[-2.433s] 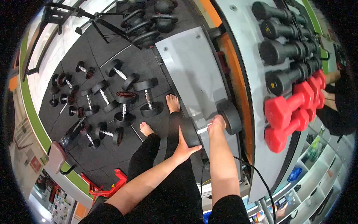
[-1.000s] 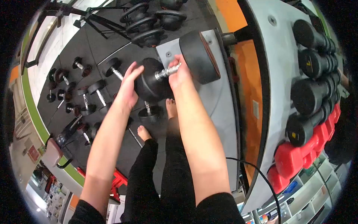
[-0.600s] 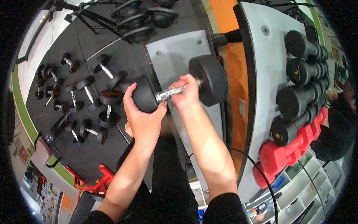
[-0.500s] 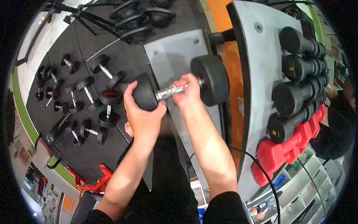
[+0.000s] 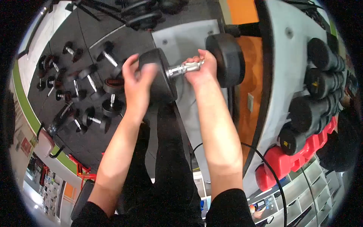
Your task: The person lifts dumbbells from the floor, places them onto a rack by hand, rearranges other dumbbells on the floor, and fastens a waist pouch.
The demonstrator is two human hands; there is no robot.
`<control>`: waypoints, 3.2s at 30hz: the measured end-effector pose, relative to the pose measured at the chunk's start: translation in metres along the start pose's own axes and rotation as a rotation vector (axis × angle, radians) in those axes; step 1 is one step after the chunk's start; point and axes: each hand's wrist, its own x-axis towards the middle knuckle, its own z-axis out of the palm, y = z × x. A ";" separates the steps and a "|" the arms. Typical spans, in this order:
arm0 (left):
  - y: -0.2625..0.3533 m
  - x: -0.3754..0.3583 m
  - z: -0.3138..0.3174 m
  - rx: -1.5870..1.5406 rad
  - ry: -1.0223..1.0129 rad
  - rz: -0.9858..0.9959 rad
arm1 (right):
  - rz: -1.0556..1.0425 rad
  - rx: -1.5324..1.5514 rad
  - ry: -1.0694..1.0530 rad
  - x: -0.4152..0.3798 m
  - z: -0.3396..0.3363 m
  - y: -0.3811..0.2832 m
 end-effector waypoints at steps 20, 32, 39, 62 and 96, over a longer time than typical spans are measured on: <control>0.032 0.061 0.010 -0.701 -0.141 -0.882 | -0.169 0.137 0.057 0.011 0.066 0.000; 0.016 0.073 0.007 -0.737 -0.127 -0.774 | -0.191 -0.004 0.450 0.044 0.080 -0.001; -0.002 0.067 0.011 -0.687 -0.074 -0.831 | -0.178 -0.258 0.405 0.040 0.094 -0.006; -0.090 0.068 0.015 -0.704 -0.074 -0.522 | -0.303 0.091 -0.166 0.024 0.049 0.008; -0.090 0.116 0.005 -0.858 -0.343 -0.633 | -0.205 0.079 -0.007 0.022 0.046 0.006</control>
